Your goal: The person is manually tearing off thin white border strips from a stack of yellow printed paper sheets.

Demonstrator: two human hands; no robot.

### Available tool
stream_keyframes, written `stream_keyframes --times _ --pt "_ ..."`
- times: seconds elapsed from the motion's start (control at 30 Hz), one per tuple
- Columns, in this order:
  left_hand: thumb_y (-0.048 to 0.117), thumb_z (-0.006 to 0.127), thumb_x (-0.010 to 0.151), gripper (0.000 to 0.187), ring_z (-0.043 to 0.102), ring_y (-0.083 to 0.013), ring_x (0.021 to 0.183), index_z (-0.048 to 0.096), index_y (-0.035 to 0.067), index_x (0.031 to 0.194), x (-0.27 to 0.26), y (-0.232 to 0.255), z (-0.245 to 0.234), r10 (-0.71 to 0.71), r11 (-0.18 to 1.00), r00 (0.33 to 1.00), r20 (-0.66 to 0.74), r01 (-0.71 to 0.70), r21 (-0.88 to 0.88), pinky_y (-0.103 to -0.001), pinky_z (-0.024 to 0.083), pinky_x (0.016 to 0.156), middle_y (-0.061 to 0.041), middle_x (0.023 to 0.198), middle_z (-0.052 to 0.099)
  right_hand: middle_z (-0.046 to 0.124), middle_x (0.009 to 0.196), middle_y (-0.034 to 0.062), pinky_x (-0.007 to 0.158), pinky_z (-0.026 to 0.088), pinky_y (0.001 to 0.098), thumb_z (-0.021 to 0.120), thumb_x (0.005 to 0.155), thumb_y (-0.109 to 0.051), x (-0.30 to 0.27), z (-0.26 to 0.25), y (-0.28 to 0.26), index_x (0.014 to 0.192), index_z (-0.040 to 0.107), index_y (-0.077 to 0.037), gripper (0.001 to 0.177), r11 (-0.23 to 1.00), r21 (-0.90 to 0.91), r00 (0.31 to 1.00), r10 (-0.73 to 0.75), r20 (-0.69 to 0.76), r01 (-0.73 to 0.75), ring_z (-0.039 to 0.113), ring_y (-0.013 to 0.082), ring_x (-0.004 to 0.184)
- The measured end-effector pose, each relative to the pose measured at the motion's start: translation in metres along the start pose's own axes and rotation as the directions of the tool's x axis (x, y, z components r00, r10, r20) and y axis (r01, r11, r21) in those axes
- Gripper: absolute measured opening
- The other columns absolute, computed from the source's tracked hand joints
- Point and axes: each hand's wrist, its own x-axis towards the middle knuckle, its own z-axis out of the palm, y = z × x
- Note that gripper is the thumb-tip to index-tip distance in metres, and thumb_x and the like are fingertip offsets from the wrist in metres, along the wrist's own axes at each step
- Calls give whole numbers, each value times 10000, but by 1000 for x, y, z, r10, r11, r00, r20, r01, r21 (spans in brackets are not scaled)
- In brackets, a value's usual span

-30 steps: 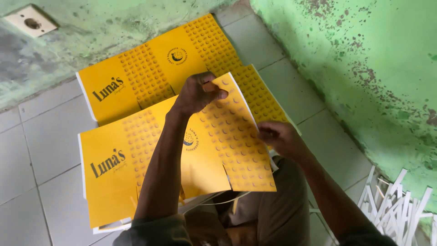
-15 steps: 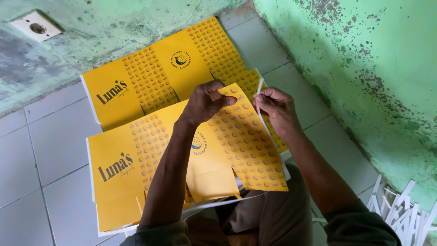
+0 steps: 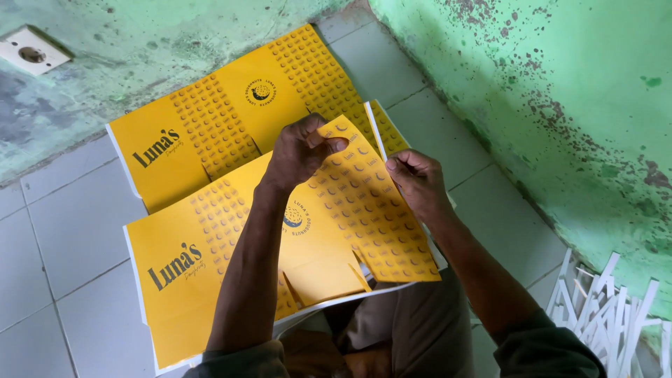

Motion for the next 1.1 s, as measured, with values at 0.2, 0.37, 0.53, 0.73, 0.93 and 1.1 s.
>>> stream_keyframes --times 0.2,0.37,0.53,0.73,0.93,1.1 --pt "238 891 842 265 701 -308 666 695 77 922 2 -7 3 25 999 1000 -4 -25 46 -416 540 735 -143 680 703 661 791 130 687 511 230 642 1065 -162 -7 -15 1 1022 662 25 193 990 105 986 103 -131 -90 655 139 766" --pt "223 888 866 250 567 -211 497 703 62 915 8 2 -2 35 997 998 -51 -31 69 -337 490 618 -104 630 670 594 719 42 640 501 270 740 957 -141 -17 -29 -27 1015 733 45 195 985 -55 981 167 97 -162 528 97 715" --pt "222 889 869 251 517 -162 487 684 79 894 15 7 0 41 997 998 -45 -38 66 -303 451 600 -84 594 625 508 634 29 591 417 250 675 983 -22 -28 -43 -4 879 708 29 121 984 -99 986 153 64 -146 452 102 631" --pt "198 868 897 232 554 -168 541 679 65 914 19 0 3 23 999 998 -55 -25 -24 -306 474 625 -80 642 643 520 659 42 633 428 240 646 1021 -50 -30 -49 22 904 647 -4 125 992 41 984 123 -130 -119 503 97 646" --pt "189 866 907 236 627 -208 616 682 52 964 25 -5 1 15 1000 999 -41 -16 -24 -335 502 686 -107 715 675 605 766 80 720 493 291 673 1030 -155 -41 -62 1 1054 671 35 191 983 -66 980 166 -109 -174 569 122 762" --pt "199 861 918 240 643 -200 632 677 54 969 29 27 2 7 1000 999 -42 -7 -12 -329 515 703 -100 727 682 687 747 182 674 545 372 762 951 -142 -47 -73 -10 1052 746 62 228 943 -140 953 303 -15 -302 634 208 687"
